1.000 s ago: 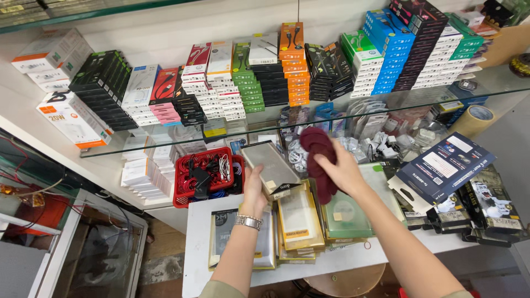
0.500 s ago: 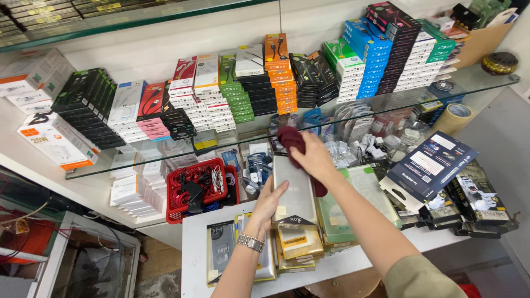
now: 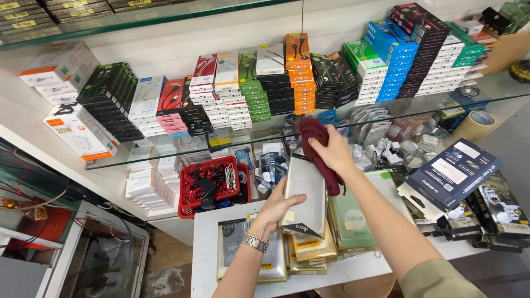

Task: The person wipes several small rectangular packages with a maroon cloth, then uses a blue marker to write on the packages. They handle the packages one at a time, placing them back on the table after labeling.

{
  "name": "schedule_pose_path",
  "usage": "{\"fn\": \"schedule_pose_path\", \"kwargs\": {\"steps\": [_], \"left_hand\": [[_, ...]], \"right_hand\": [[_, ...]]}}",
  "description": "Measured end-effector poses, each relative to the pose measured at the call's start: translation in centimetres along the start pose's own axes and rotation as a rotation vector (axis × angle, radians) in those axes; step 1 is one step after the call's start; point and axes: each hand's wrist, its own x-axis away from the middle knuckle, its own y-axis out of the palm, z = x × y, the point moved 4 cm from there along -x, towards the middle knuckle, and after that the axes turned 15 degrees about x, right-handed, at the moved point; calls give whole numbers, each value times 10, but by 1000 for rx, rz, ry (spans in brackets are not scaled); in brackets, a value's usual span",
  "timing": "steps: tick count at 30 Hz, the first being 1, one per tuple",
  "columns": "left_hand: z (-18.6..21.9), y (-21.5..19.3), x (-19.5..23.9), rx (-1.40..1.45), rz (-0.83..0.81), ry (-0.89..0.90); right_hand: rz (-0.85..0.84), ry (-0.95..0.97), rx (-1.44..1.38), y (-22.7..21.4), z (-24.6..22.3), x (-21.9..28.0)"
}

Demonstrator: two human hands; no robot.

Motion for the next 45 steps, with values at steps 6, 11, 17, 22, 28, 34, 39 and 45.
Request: {"fn": "schedule_pose_path", "kwargs": {"steps": [6, 11, 17, 22, 28, 34, 39, 45], "left_hand": [[16, -3, 9, -94, -120, 52], [19, -41, -1, 132, 138, -5], [18, -83, -50, 7, 465, 250], [12, -62, -64, 426, 298, 301], [23, -33, -39, 169, 273, 176], [16, -21, -56, 209, 317, 126], [23, -35, -79, 148, 335, 241], [8, -28, -92, 175, 273, 184]], "right_hand": [[-623, 32, -271, 19, 20, -3], [-518, 141, -338, 3, 31, 7], [-388, -18, -231, 23, -31, 29], [58, -373, 297, 50, -80, 65], [-39, 192, -360, 55, 8, 11], [-452, 693, -1294, 89, 43, 26], [-575, 684, -1452, 75, 29, 55], [-590, 697, -1439, 58, 18, 51]]}}
